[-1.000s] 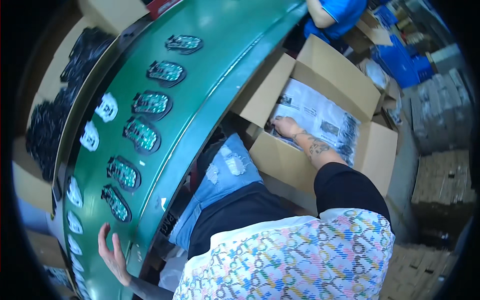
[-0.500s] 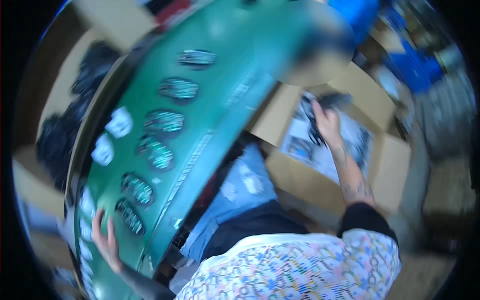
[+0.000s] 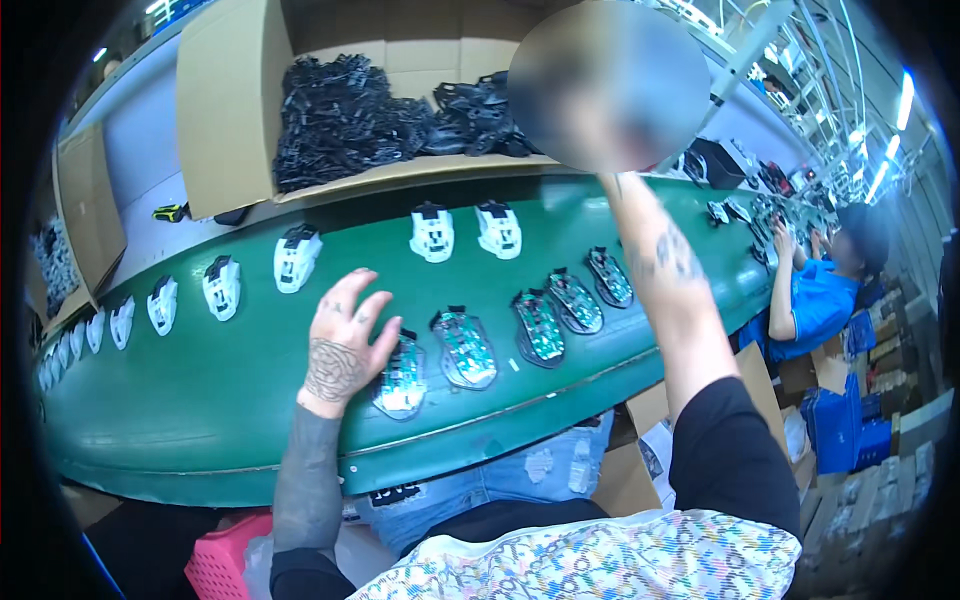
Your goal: The person assembles small electronic devices on a green workbench. They pick up white plastic casings and black components, fit the parts together by hand, and place the finished units on the table. The process is repeated for multiple units throughout the clip.
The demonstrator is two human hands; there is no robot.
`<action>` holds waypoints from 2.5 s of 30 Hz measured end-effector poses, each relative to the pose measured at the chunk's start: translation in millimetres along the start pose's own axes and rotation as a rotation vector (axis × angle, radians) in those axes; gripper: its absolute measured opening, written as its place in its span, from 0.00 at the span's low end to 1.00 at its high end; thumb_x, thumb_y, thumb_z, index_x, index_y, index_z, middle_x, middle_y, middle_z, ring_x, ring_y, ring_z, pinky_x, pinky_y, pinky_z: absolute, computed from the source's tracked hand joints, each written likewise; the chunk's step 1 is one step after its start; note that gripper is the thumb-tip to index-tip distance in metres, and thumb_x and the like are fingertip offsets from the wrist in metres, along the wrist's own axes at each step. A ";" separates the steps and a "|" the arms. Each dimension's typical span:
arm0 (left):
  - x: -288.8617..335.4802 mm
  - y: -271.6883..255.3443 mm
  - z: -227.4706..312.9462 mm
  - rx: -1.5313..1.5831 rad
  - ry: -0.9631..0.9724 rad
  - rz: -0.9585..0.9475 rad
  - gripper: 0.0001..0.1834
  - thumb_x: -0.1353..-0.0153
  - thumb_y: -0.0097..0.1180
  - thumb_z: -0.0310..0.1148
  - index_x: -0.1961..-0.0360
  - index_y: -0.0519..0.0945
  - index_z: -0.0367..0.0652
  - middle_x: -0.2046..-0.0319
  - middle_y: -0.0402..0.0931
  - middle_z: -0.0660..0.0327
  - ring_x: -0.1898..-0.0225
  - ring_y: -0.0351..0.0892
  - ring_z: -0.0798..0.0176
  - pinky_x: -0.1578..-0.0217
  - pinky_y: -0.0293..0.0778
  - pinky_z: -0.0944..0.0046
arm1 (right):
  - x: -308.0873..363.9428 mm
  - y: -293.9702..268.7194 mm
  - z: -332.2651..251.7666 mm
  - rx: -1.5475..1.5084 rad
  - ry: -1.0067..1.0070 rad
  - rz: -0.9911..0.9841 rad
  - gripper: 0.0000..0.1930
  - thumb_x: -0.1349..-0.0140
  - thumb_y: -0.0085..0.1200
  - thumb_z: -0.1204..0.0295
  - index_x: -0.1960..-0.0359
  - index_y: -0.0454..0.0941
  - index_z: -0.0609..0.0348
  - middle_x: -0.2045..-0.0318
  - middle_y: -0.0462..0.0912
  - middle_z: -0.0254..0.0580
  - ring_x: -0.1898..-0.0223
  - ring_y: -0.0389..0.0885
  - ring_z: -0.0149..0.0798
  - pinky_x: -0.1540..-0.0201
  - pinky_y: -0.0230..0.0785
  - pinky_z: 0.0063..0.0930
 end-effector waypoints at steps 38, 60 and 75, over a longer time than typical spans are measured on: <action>-3.7 8.6 -25.0 1.342 -0.863 0.392 0.24 0.36 0.58 0.34 0.42 0.65 0.44 0.49 0.72 0.58 0.49 0.75 0.63 0.48 0.74 0.60 | 103.5 67.6 -172.1 -0.856 -0.187 -0.554 0.13 0.42 0.60 0.64 0.61 0.81 0.60 0.61 0.82 0.47 0.56 0.82 0.43 0.51 0.73 0.33; 20.0 40.0 -36.6 1.236 -0.743 0.370 0.29 0.43 0.66 0.31 0.45 0.65 0.41 0.52 0.72 0.53 0.53 0.77 0.59 0.53 0.78 0.60 | 29.7 163.3 -112.4 -0.668 0.267 -0.588 0.22 0.43 0.63 0.66 0.49 0.77 0.63 0.61 0.85 0.48 0.59 0.84 0.38 0.51 0.73 0.28; 14.4 28.8 0.6 1.128 -0.661 0.114 0.35 0.52 0.73 0.25 0.47 0.63 0.39 0.52 0.73 0.55 0.51 0.76 0.62 0.49 0.76 0.63 | 199.9 8.2 -160.3 -0.772 -0.113 -0.325 0.08 0.48 0.66 0.73 0.65 0.84 0.54 0.69 0.81 0.39 0.68 0.81 0.38 0.66 0.75 0.29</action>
Point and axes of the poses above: each hand's wrist, its own x-axis away from the middle knuckle, its own y-axis out of the palm, z = x × y, the point moved 3 cm from there along -x, towards the middle knuckle
